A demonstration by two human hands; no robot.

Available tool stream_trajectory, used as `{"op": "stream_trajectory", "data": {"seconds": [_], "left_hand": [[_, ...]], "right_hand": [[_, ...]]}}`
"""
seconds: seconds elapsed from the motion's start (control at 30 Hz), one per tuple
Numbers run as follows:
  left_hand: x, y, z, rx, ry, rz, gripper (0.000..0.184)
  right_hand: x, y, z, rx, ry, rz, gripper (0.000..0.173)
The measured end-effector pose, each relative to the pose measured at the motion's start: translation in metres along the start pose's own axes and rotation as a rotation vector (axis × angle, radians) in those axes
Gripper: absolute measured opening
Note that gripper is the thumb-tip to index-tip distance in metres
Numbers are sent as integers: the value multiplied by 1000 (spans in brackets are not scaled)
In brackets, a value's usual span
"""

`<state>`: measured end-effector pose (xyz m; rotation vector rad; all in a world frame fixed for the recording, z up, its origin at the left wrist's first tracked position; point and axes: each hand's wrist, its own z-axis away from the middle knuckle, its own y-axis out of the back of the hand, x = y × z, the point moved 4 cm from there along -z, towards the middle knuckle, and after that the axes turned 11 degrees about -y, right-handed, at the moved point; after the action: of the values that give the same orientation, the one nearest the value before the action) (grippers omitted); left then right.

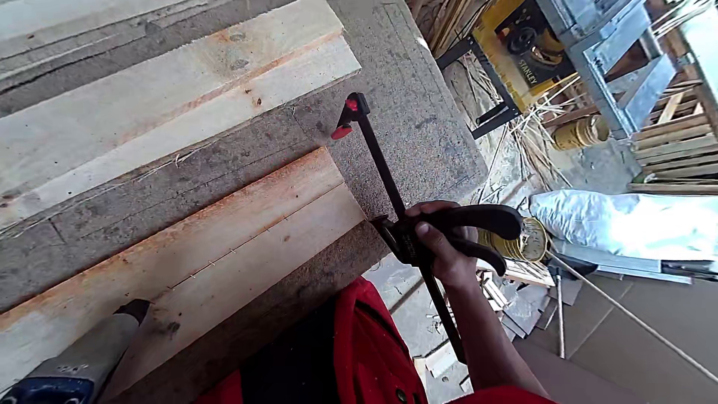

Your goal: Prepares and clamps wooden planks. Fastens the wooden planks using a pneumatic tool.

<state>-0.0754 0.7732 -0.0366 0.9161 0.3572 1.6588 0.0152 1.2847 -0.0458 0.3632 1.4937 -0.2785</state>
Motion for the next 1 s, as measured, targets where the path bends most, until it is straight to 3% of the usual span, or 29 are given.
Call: {"op": "stream_trajectory", "data": {"seconds": [0.27, 0.5, 0.57, 0.67, 0.7, 0.73, 0.87, 1.0], "left_hand": [[39, -19, -6, 69, -76, -20, 66], [85, -17, -3, 208, -52, -23, 59], [98, -18, -6, 217, -87, -60, 60], [123, -17, -11, 203, -153, -106, 61], [133, -17, -13, 185, -170, -123, 62], [142, -16, -15, 168, -195, -140, 64], [180, -14, -30, 123, -318, -178, 62], [202, -16, -46, 93, -404, -189, 53]], "right_hand": [[33, 21, -35, -138, -194, -208, 31], [45, 9, -10, -177, -192, -150, 24], [52, 10, -5, -182, -151, -131, 46], [50, 23, -9, -241, -5, -102, 100], [46, 25, -11, -253, 38, -116, 104], [41, 24, -13, -261, 60, -150, 97], [26, 3, -16, -151, 63, -256, 30], [6, -16, -16, -48, 58, -106, 17]]}}
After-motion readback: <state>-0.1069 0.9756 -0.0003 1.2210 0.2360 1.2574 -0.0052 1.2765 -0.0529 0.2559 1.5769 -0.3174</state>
